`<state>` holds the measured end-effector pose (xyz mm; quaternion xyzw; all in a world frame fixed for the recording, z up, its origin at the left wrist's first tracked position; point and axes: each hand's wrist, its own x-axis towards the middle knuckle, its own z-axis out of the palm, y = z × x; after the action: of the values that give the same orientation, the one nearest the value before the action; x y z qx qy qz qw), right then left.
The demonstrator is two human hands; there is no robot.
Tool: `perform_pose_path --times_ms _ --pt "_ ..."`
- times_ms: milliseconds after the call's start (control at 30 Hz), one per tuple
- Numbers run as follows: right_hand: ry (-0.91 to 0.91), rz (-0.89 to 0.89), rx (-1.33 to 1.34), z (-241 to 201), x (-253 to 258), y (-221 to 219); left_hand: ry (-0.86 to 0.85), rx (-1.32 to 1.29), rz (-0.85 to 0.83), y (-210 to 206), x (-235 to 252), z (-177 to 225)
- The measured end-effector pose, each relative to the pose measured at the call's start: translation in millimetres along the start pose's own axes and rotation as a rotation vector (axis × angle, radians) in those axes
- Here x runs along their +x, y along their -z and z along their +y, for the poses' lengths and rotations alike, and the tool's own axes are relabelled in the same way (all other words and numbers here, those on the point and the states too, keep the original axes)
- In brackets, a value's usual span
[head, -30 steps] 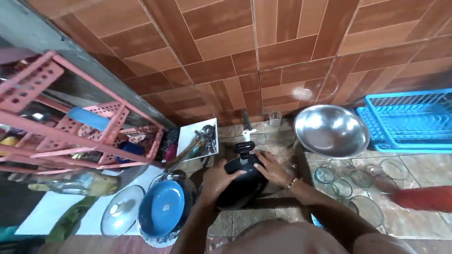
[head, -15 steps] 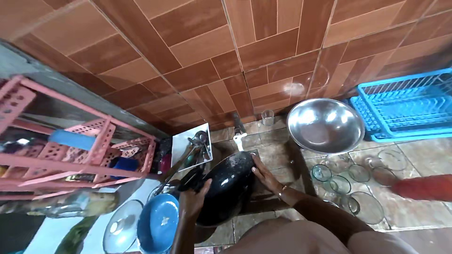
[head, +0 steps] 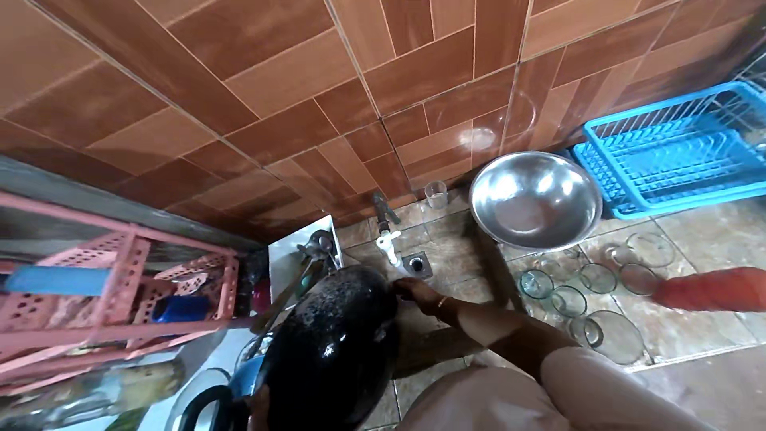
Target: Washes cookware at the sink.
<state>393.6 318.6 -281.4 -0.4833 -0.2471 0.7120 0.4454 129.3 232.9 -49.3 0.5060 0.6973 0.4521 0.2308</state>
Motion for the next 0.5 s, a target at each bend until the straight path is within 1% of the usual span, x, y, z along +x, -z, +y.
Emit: perform_pose_path --times_ms 67,133,200,267,367,433,500 --pt "-0.047 0.035 0.010 -4.3 14.7 -0.5 0.084 -0.035 0.040 -12.4 5.7 -16.3" --pt "-0.081 0.121 -0.088 -11.7 20.8 0.9 0.143 -0.091 0.037 -31.3 9.7 -22.9" --pt "-0.094 0.193 -0.155 -15.5 25.5 9.0 0.193 -0.110 -0.002 -51.0 15.6 -28.1" --pt "-0.095 0.258 -0.099 -15.3 31.7 20.0 0.240 -0.122 -0.043 -71.0 24.5 -40.5" --pt "-0.069 0.326 -0.094 -17.6 26.2 39.3 0.335 -0.109 -0.083 -102.2 35.4 -59.6" --pt "-0.079 0.370 -0.205 -21.2 20.4 54.5 0.406 -0.071 -0.114 -121.9 36.8 -64.1" --pt "-0.089 0.429 -0.320 -24.9 17.0 72.2 0.447 -0.064 -0.179 -141.3 35.2 -69.6"
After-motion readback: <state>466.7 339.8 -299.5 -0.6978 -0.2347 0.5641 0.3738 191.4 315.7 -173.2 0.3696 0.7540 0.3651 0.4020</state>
